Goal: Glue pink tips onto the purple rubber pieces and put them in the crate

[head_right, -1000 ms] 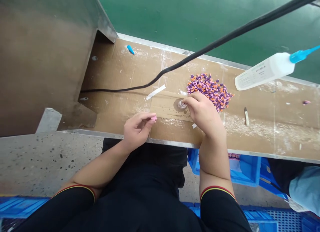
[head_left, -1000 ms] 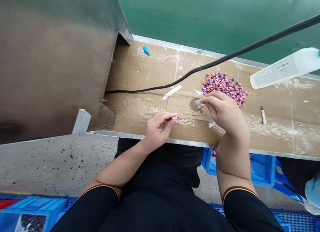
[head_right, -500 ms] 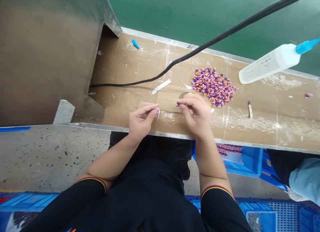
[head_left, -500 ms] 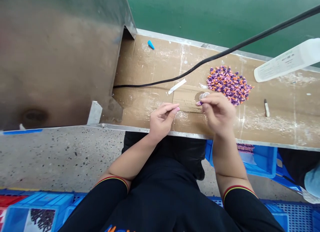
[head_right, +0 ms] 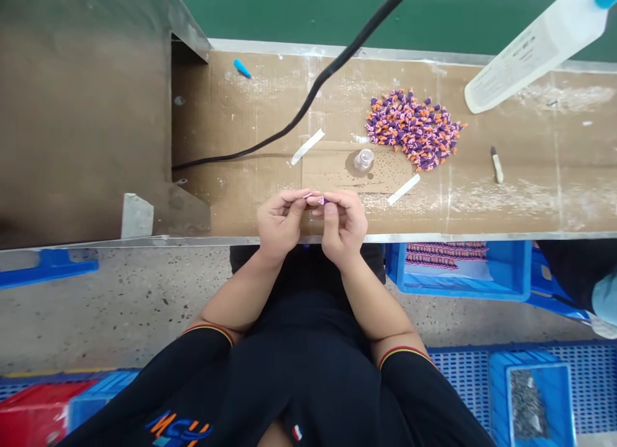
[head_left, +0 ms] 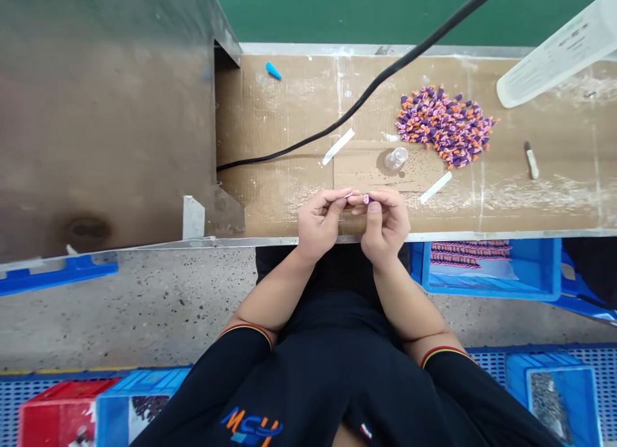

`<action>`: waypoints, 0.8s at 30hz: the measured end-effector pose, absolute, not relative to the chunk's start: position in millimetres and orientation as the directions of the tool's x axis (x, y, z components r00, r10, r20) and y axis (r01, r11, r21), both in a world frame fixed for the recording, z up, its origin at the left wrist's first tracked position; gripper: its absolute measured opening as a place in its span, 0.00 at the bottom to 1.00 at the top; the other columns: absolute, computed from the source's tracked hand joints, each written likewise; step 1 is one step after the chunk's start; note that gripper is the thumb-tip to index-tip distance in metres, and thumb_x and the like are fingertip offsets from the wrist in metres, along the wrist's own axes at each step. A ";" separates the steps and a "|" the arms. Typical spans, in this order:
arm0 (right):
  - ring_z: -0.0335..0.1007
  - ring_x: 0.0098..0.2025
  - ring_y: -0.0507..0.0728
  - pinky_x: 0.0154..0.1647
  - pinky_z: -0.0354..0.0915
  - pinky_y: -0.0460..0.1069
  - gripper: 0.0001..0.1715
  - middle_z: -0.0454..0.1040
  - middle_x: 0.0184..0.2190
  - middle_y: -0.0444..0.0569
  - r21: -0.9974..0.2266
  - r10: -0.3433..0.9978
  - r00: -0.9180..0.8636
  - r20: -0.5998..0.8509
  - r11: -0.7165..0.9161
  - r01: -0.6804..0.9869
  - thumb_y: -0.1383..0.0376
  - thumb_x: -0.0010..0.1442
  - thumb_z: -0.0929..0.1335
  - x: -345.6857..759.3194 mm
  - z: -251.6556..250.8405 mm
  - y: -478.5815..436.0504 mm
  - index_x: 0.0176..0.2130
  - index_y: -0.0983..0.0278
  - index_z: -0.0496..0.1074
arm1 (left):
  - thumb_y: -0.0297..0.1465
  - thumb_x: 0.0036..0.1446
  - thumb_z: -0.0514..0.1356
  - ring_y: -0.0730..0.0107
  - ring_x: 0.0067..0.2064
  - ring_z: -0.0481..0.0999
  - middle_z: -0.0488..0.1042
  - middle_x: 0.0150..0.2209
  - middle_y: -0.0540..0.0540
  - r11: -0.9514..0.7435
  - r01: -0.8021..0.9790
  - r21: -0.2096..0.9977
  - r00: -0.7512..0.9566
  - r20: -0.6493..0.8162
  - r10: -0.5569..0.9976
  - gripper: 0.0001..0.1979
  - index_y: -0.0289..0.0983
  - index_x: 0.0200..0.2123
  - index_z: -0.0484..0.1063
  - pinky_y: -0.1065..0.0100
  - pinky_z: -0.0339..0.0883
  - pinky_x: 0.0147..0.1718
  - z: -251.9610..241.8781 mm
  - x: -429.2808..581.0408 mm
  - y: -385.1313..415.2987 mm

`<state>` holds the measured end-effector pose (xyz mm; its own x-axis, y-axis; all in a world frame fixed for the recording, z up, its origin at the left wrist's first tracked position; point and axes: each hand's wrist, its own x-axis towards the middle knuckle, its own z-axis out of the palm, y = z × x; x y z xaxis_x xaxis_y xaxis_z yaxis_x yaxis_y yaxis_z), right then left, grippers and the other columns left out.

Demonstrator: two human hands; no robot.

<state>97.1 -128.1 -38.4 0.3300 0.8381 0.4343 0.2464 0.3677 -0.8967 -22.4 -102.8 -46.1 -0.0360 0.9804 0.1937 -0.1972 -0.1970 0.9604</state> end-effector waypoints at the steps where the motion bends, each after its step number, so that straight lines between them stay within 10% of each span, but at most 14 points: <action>1: 0.87 0.40 0.57 0.37 0.85 0.53 0.10 0.79 0.47 0.49 -0.902 0.837 0.349 0.422 0.350 0.251 0.56 0.81 0.65 96.1 -40.2 -127.6 0.53 0.55 0.74 | 0.46 0.72 0.71 0.63 0.48 0.91 0.90 0.46 0.44 -0.170 -0.228 0.959 -0.029 0.167 0.985 0.14 0.43 0.48 0.88 0.60 0.88 0.52 -46.8 -22.9 -102.1; 8: 0.85 0.41 0.61 0.39 0.84 0.59 0.14 0.81 0.45 0.52 -0.888 0.840 0.358 0.408 0.274 0.368 0.52 0.78 0.67 91.9 -46.8 -127.9 0.51 0.54 0.79 | 0.55 0.55 0.80 0.65 0.41 0.90 0.89 0.41 0.49 0.060 -0.446 0.893 -0.024 -0.080 0.997 0.22 0.45 0.41 0.88 0.61 0.89 0.45 -52.3 -25.5 -99.2; 24: 0.87 0.44 0.62 0.46 0.85 0.62 0.13 0.86 0.42 0.52 -0.897 0.877 0.301 0.374 0.260 0.357 0.50 0.75 0.71 93.8 -38.6 -125.8 0.45 0.54 0.81 | 0.55 0.66 0.73 0.63 0.51 0.90 0.89 0.48 0.49 0.019 -0.321 0.947 -0.003 -0.022 1.000 0.18 0.49 0.46 0.87 0.53 0.87 0.58 -64.5 -27.2 -105.6</action>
<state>93.8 -125.8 -38.6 0.3008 0.8774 0.3738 0.3571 0.2598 -0.8972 -27.2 -105.6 -64.5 -0.0035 0.9998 -0.0217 -0.3214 0.0195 0.9467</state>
